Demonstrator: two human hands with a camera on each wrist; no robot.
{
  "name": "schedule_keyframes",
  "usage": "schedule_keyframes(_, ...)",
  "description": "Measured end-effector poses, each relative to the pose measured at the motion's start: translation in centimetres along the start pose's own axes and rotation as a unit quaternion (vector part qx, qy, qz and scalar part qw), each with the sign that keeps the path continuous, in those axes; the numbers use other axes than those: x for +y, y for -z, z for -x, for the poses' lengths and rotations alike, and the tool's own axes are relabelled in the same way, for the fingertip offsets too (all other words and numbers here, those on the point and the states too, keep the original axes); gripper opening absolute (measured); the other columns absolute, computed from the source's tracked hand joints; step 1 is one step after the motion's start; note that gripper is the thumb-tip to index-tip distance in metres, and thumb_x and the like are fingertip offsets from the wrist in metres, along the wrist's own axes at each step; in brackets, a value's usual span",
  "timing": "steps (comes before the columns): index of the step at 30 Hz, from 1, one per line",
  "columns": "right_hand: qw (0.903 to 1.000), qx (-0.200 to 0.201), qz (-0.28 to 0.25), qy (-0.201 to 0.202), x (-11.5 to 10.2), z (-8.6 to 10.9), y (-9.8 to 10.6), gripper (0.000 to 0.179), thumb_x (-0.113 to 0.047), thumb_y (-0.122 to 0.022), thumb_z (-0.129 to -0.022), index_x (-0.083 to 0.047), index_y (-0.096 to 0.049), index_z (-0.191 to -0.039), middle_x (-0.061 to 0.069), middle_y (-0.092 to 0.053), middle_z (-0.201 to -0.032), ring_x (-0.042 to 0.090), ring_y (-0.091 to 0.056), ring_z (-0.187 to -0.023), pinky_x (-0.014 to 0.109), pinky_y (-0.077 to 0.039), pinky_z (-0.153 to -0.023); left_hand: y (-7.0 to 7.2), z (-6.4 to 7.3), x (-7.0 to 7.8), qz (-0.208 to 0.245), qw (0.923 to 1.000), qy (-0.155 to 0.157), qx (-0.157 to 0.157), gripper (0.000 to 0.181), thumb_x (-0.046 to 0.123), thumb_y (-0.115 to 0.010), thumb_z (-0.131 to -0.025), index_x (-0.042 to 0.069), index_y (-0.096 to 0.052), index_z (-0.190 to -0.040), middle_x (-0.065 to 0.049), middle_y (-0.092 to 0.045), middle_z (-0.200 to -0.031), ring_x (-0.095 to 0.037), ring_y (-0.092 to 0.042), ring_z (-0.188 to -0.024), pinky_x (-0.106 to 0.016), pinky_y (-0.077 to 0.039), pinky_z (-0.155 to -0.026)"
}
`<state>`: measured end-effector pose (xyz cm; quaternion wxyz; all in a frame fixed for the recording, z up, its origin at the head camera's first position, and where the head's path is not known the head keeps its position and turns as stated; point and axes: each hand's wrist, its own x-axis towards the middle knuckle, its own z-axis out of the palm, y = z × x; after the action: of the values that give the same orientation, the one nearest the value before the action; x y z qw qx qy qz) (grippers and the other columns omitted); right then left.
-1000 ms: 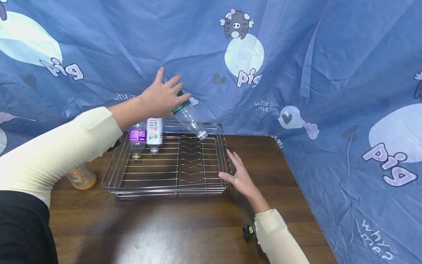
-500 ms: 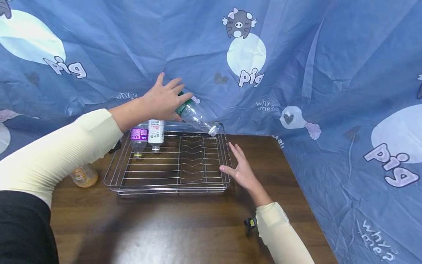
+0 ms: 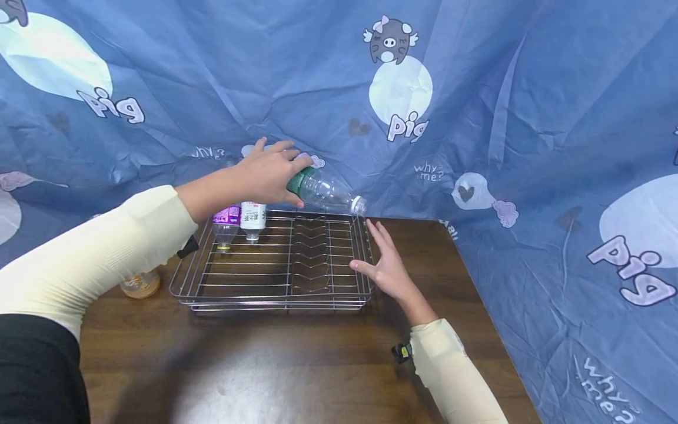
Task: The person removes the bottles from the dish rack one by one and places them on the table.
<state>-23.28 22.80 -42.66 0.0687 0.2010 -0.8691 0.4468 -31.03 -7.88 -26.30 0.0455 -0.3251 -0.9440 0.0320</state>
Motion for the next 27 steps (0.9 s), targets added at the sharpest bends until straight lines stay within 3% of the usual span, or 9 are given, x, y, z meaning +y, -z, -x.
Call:
schedule_keyframes(7, 0.9999, 0.005, 0.008, 0.013, -1.0, -0.5, -0.3, 0.099, -0.013, -0.084, -0.081, -0.011, -0.025, -0.161, 0.02, -0.015, -0.165, 0.04, -0.016, -0.151, 0.063, -0.022, -0.117, -0.5, 0.2, 0.4, 0.002, 0.9998, -0.006, 0.018, 0.095, 0.067, -0.072, -0.081, 0.016, -0.04, -0.155, -0.014, -0.043, -0.154, -0.037, -0.023, -0.148, -0.073, -0.02, -0.112)
schedule_keyframes(17, 0.9996, 0.008, -0.004, 0.026, -2.0, -1.2, -0.8, 0.098, -0.007, -0.085, -0.078, -0.001, -0.028, -0.158, 0.023, -0.022, -0.162, 0.04, -0.019, -0.15, 0.059, -0.015, -0.12, -1.4, 0.6, 1.2, 0.014, 0.9998, -0.015, -0.002, 0.097, 0.071, -0.067, -0.083, 0.015, -0.037, -0.157, -0.013, -0.034, -0.158, -0.034, -0.022, -0.149, -0.063, -0.035, -0.11)
schedule_keyframes(21, 0.9998, 0.007, -0.001, 0.02, -2.2, -1.4, -0.8, 0.097, -0.006, -0.085, -0.078, 0.002, -0.029, -0.157, 0.024, -0.021, -0.163, 0.038, -0.018, -0.15, 0.056, -0.015, -0.121, -1.7, 0.7, 1.1, 0.022, 0.9997, -0.008, -0.002, 0.097, 0.07, -0.068, -0.083, 0.015, -0.038, -0.156, -0.013, -0.033, -0.158, -0.034, -0.022, -0.149, -0.064, -0.036, -0.109)
schedule_keyframes(27, 0.9999, 0.007, 0.009, 0.005, -2.4, -1.5, -0.5, 0.098, -0.012, -0.084, -0.081, 0.0, -0.025, -0.158, 0.023, -0.016, -0.165, 0.037, -0.016, -0.151, 0.057, -0.025, -0.118, -1.9, 1.0, 0.8, 0.045, 0.9989, -0.007, 0.008, 0.096, 0.069, -0.07, -0.082, 0.015, -0.039, -0.156, -0.014, -0.036, -0.156, -0.035, -0.025, -0.148, -0.064, -0.039, -0.106)
